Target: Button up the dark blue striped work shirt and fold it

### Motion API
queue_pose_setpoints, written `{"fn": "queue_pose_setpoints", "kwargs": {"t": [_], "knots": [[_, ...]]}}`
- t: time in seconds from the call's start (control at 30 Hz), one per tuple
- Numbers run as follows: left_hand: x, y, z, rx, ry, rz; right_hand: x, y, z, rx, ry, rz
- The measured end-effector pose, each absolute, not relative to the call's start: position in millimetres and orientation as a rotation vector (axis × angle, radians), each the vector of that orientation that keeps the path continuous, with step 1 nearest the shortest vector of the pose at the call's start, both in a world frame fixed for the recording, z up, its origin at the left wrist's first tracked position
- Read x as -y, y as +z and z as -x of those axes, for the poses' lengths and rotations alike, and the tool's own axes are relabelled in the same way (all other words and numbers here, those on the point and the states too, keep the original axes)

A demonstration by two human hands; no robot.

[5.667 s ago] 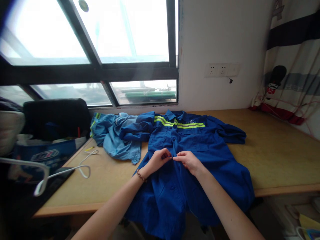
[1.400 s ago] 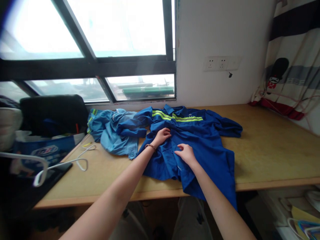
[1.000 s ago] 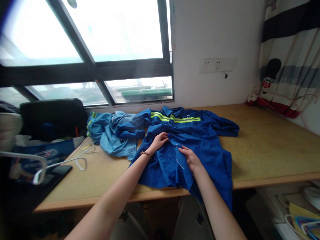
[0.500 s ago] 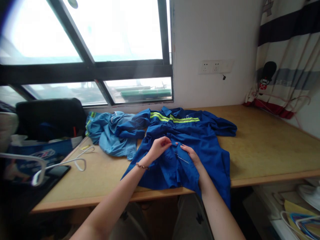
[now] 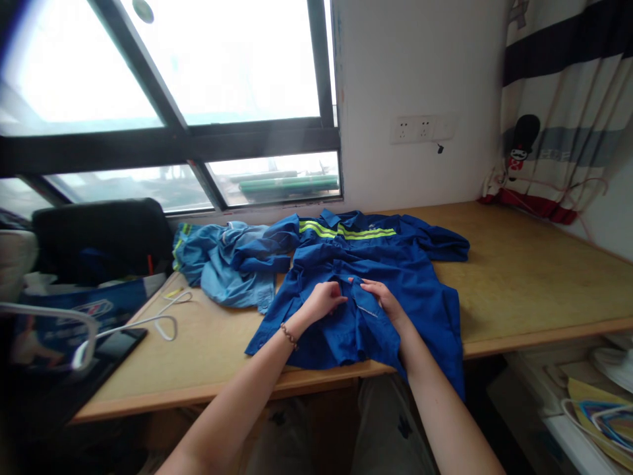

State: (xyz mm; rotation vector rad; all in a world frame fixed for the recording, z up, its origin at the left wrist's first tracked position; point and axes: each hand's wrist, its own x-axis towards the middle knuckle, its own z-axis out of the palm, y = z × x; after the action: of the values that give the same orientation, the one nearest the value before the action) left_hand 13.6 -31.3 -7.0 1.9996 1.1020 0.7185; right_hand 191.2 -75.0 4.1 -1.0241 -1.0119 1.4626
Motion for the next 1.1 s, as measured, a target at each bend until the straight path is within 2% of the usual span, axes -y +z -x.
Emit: {"fn": "queue_pose_setpoints", "kwargs": {"t": [0.1,0.33,0.67,1.1], "knots": [[31,-1,-14,-1.007,0.747,-1.625,74,0,-188,0.971,1.613,0.946],[28,10,-13,-0.722,0.893,-1.12,75,-1,-182,0.964,1.614,0.925],[31,9,-17,-0.703,0.957,-1.133,75,-3,-180,0.922,1.451,0.909],[34,13,-15,-0.75,0.927,-1.208,81,0,-180,0.877,1.545,0.827]]}}
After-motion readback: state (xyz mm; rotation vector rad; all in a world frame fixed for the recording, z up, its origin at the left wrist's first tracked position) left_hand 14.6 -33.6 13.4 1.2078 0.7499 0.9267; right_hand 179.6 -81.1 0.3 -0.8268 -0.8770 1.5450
